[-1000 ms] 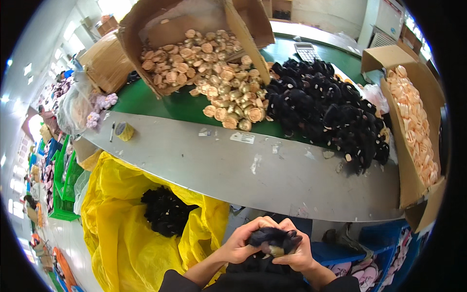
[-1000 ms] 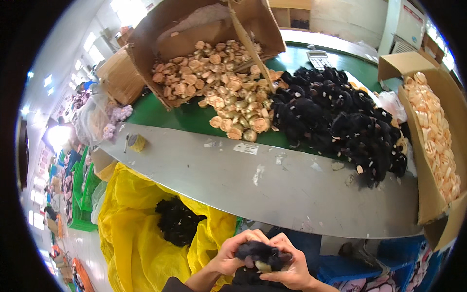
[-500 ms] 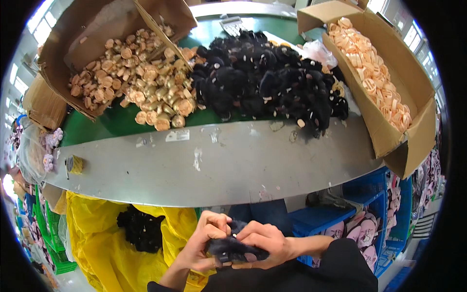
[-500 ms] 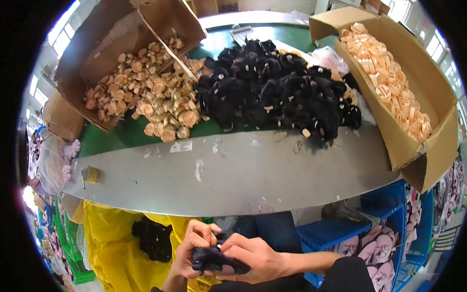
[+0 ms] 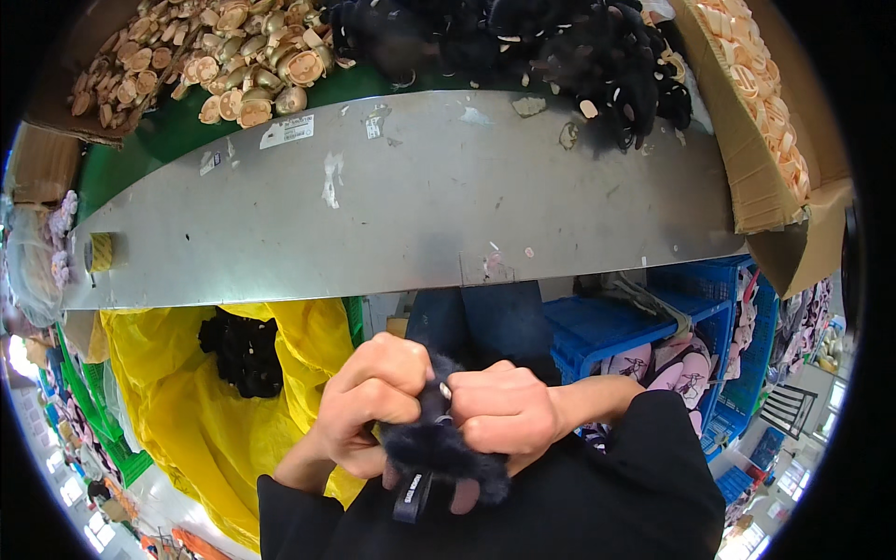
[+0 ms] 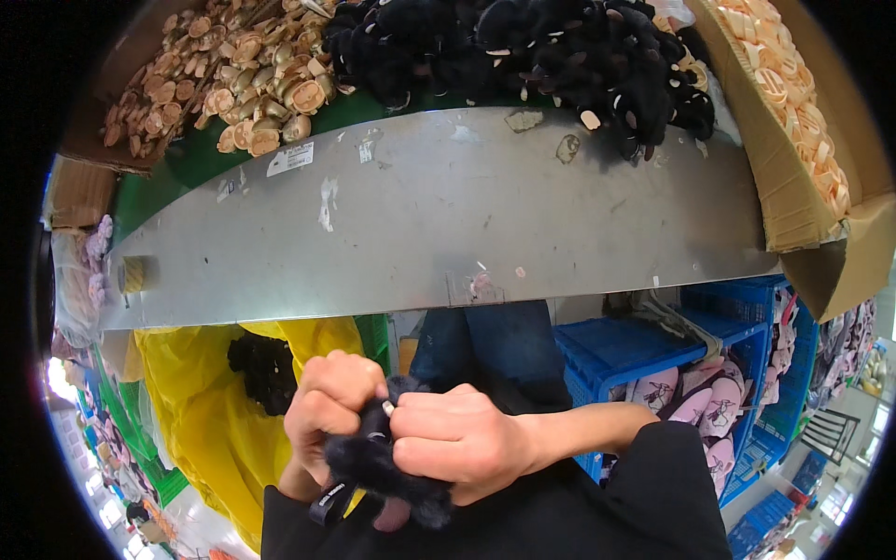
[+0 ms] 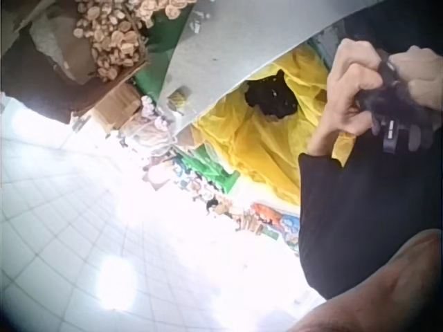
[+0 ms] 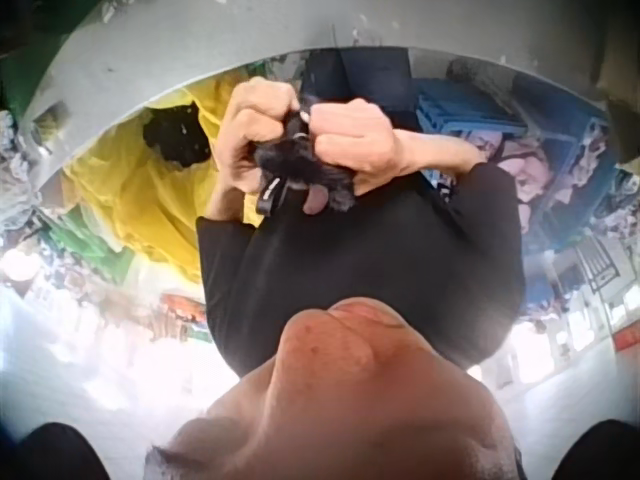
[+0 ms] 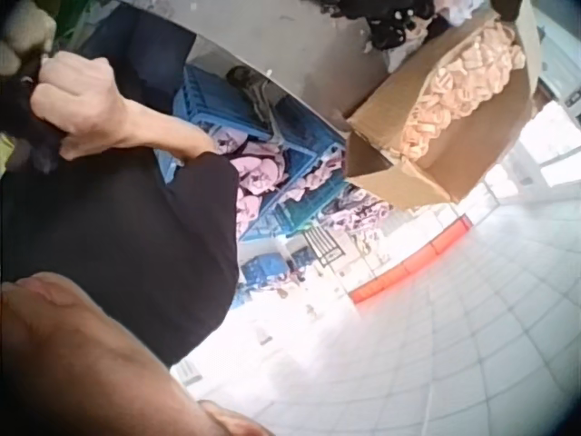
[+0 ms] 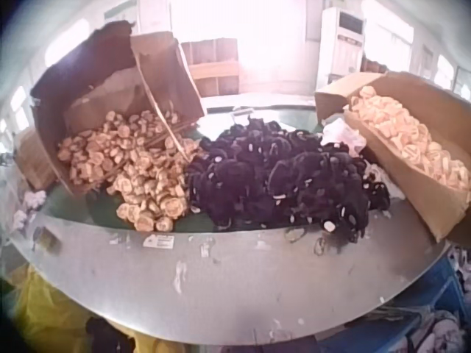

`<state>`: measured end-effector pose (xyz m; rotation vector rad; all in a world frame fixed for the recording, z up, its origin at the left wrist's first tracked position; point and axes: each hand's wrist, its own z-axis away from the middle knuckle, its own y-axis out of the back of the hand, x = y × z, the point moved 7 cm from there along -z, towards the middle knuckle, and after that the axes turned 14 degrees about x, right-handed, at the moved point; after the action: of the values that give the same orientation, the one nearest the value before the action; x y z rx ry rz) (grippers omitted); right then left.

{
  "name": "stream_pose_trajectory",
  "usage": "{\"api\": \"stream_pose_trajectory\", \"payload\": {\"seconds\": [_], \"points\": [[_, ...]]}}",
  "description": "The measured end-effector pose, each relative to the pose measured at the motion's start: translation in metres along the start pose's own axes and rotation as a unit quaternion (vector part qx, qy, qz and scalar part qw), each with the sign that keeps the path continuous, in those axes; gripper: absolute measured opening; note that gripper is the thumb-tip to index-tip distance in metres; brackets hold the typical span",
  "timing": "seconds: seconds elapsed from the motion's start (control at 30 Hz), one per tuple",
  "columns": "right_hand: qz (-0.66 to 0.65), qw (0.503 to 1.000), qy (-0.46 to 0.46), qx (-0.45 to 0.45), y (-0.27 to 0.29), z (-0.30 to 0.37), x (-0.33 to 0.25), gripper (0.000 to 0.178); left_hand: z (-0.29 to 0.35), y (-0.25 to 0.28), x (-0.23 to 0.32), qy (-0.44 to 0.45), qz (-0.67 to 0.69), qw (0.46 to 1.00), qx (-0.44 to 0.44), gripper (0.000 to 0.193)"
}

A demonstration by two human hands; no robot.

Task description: The person repeatedly picks up small black fuzzy objects and round beige discs from a metal table, then presses the discs into the fuzzy objects one at a time. The person places the assembled items into a yellow bag and continues the cycle.

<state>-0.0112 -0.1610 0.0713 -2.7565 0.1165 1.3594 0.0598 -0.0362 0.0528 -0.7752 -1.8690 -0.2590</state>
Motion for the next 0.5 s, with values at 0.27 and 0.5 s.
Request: {"api": "stream_pose_trajectory", "payload": {"seconds": [0.27,0.5], "points": [[0.032,0.995,0.074,0.056,0.015,0.007,0.006,0.034,0.004,-0.002,-0.007,0.022,-0.08,0.996,0.037,0.026],[0.126,0.976,0.089,0.153,0.022,0.002,0.013,0.023,0.006,-0.014,0.002,-0.048,-0.271,0.953,0.126,0.032]]}}
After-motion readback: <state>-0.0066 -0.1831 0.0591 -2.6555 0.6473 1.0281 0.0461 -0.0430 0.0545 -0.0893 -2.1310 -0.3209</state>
